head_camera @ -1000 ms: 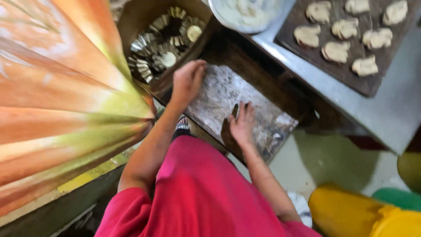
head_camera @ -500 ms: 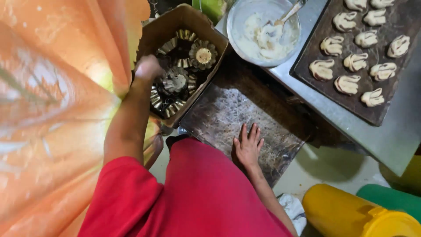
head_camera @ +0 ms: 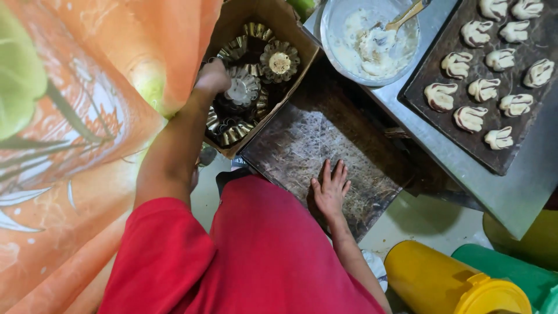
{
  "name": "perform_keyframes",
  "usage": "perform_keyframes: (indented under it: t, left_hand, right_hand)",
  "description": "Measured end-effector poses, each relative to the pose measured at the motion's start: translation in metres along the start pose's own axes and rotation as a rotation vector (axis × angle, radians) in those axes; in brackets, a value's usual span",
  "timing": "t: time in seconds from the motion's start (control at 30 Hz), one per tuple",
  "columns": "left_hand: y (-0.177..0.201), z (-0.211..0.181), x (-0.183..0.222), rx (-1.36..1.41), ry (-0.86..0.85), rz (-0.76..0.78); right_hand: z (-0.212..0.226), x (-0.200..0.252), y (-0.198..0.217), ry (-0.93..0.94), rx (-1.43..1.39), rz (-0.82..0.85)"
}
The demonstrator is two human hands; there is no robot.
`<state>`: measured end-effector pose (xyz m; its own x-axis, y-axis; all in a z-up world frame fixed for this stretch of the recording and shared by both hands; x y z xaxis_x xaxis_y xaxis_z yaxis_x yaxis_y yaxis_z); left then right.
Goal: Placing paper liners into metal baking molds in preparation for baking in a bakery setting.
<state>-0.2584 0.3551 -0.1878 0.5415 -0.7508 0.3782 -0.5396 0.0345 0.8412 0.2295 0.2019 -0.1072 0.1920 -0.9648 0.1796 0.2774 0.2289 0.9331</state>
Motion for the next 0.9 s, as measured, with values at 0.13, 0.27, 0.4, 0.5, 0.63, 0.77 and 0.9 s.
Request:
perform_keyframes:
  t: [0.13, 0.27, 0.4, 0.5, 0.63, 0.77, 0.9]
  left_hand:
    - [0.007, 0.018, -0.031, 0.181, 0.426, -0.271]
    - [0.031, -0.008, 0.001, 0.543, -0.063, -0.207]
    - [0.008, -0.036, 0.035, 0.236, -0.135, 0.076]
    - [-0.033, -0.056, 0.029, 0.006, -0.215, 0.135]
    - [-0.015, -0.089, 0.045, 0.029, -0.271, 0.141]
    - [-0.043, -0.089, 0.015, -0.198, -0.359, 0.205]
    - [0.005, -0.1, 0.06, -0.084, -0.451, 0.3]
  right_hand:
    - [0.0, 0.0, 0.001, -0.005, -0.001, 0.007]
    - [-0.001, 0.0, -0.002, -0.003, -0.013, 0.004]
    - [-0.007, -0.001, -0.008, 0.017, -0.003, -0.014]
    - [-0.008, -0.001, -0.009, 0.009, 0.002, -0.01]
    - [-0.002, 0.001, -0.002, 0.025, -0.011, -0.017]
    - [-0.002, 0.0, -0.003, 0.013, 0.012, -0.012]
    - [-0.006, -0.001, -0.006, 0.023, 0.013, -0.017]
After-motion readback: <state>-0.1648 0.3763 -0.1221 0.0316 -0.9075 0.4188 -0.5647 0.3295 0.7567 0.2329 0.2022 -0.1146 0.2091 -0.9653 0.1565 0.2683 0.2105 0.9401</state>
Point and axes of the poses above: each hand's wrist, its own x-axis away from the middle knuckle, its own y-axis out of the back of the hand, z = x × y, the point moved 8 cm from there along -x, towards the middle knuckle, and after that the axes turned 9 degrees about -z, right-handed, at the moved point
